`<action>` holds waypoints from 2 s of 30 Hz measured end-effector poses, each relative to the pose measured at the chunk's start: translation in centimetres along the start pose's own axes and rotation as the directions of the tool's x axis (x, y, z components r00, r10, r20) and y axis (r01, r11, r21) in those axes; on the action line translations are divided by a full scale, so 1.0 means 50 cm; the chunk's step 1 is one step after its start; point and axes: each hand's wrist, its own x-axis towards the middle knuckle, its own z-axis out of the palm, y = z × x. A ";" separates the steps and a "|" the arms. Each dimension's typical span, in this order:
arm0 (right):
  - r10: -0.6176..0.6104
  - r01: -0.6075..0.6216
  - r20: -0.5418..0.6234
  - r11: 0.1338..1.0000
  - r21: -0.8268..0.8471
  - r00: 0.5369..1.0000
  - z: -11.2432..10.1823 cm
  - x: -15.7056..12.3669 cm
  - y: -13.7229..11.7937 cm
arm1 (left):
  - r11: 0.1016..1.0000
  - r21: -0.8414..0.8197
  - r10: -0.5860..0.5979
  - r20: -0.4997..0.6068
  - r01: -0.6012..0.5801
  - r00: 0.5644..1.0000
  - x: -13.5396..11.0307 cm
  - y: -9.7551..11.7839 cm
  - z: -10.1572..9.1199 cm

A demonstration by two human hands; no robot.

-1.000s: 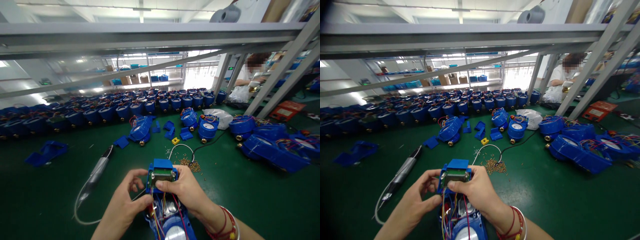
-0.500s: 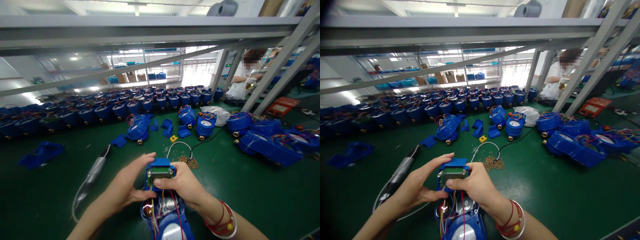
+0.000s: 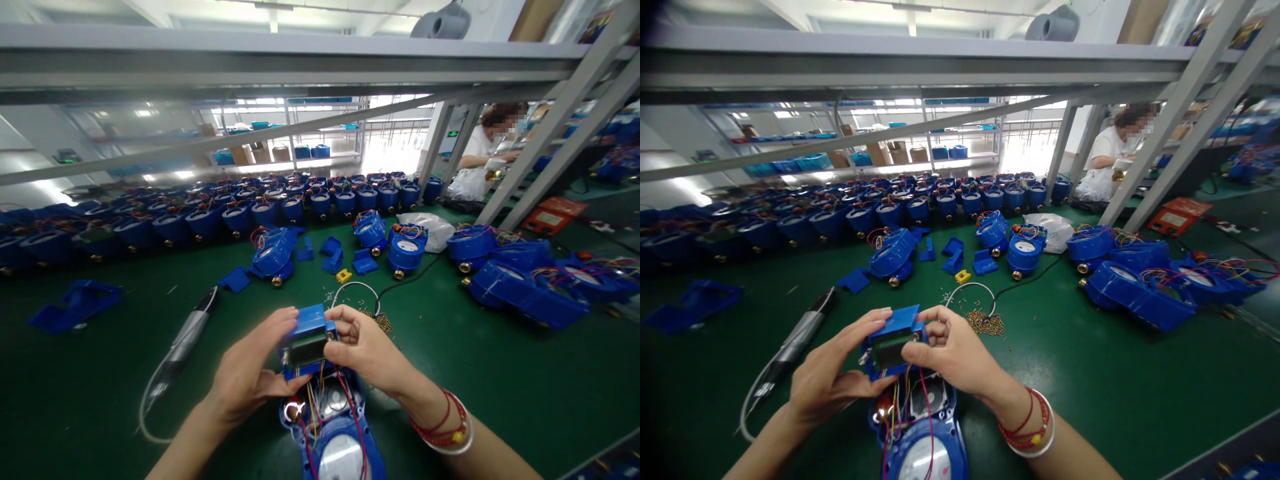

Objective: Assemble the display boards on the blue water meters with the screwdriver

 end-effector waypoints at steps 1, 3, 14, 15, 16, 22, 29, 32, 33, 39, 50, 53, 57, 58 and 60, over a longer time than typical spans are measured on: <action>-0.041 0.042 0.040 0.998 -0.038 0.998 -0.009 -0.002 0.000 | 1.000 0.001 -0.020 -0.022 0.020 1.000 -0.004 0.001 0.000; -0.097 0.108 0.080 0.984 -0.143 0.992 -0.023 -0.006 0.004 | 0.999 0.022 -0.022 -0.053 0.024 0.998 -0.011 0.003 -0.002; 0.041 0.083 0.405 0.955 -0.284 0.913 -0.007 -0.031 -0.014 | 0.955 0.196 0.233 -0.035 -0.222 0.972 0.009 0.016 -0.041; 0.046 0.071 0.367 0.952 -0.299 0.929 -0.004 -0.032 -0.011 | 0.954 0.196 0.236 -0.023 -0.227 0.972 0.008 0.017 -0.045; 0.043 0.065 0.315 0.943 -0.325 0.948 0.000 -0.034 -0.008 | 0.955 0.194 0.232 -0.012 -0.226 0.973 0.006 0.017 -0.048; -0.032 0.107 0.139 0.816 -0.568 0.990 0.026 -0.051 0.001 | 0.971 0.165 0.178 -0.005 -0.175 0.984 -0.015 0.021 -0.054; -0.156 0.182 0.108 0.618 -0.765 0.982 0.036 -0.060 -0.002 | 0.983 0.132 0.143 -0.091 -0.131 0.985 -0.027 0.068 -0.063; -0.110 0.237 0.220 0.660 -0.713 0.969 0.028 -0.057 -0.001 | 0.980 0.173 0.125 -0.134 -0.100 0.983 -0.032 0.082 -0.070; -0.076 0.234 0.258 0.708 -0.666 0.963 0.024 -0.056 0.000 | 0.977 0.184 0.132 -0.134 -0.106 0.982 -0.036 0.081 -0.072; 0.009 0.130 0.270 0.860 -0.493 0.963 0.004 -0.062 0.011 | 0.968 0.203 0.162 -0.043 -0.151 0.986 -0.063 0.038 -0.069; 0.016 -0.016 0.001 0.984 -0.178 1.000 0.039 -0.073 0.071 | 0.998 -0.056 -0.043 -0.118 0.036 0.992 0.001 0.018 0.017; 0.005 -0.037 -0.089 0.935 -0.353 0.996 0.038 -0.079 0.060 | 0.985 -0.138 -0.118 -0.076 0.107 0.990 -0.004 0.023 0.022; -0.233 0.062 -0.151 0.712 -0.699 0.961 0.029 -0.072 0.051 | 0.975 -0.194 -0.124 -0.092 0.104 0.988 -0.001 0.043 0.017; -0.265 0.096 -0.115 0.667 -0.739 0.957 0.024 -0.068 0.047 | 0.978 -0.193 -0.104 -0.102 0.083 0.989 0.003 0.047 0.016; -0.203 0.161 0.034 0.648 -0.744 0.979 0.007 -0.058 0.034 | 0.979 -0.196 -0.080 -0.108 0.057 0.991 0.010 0.052 0.016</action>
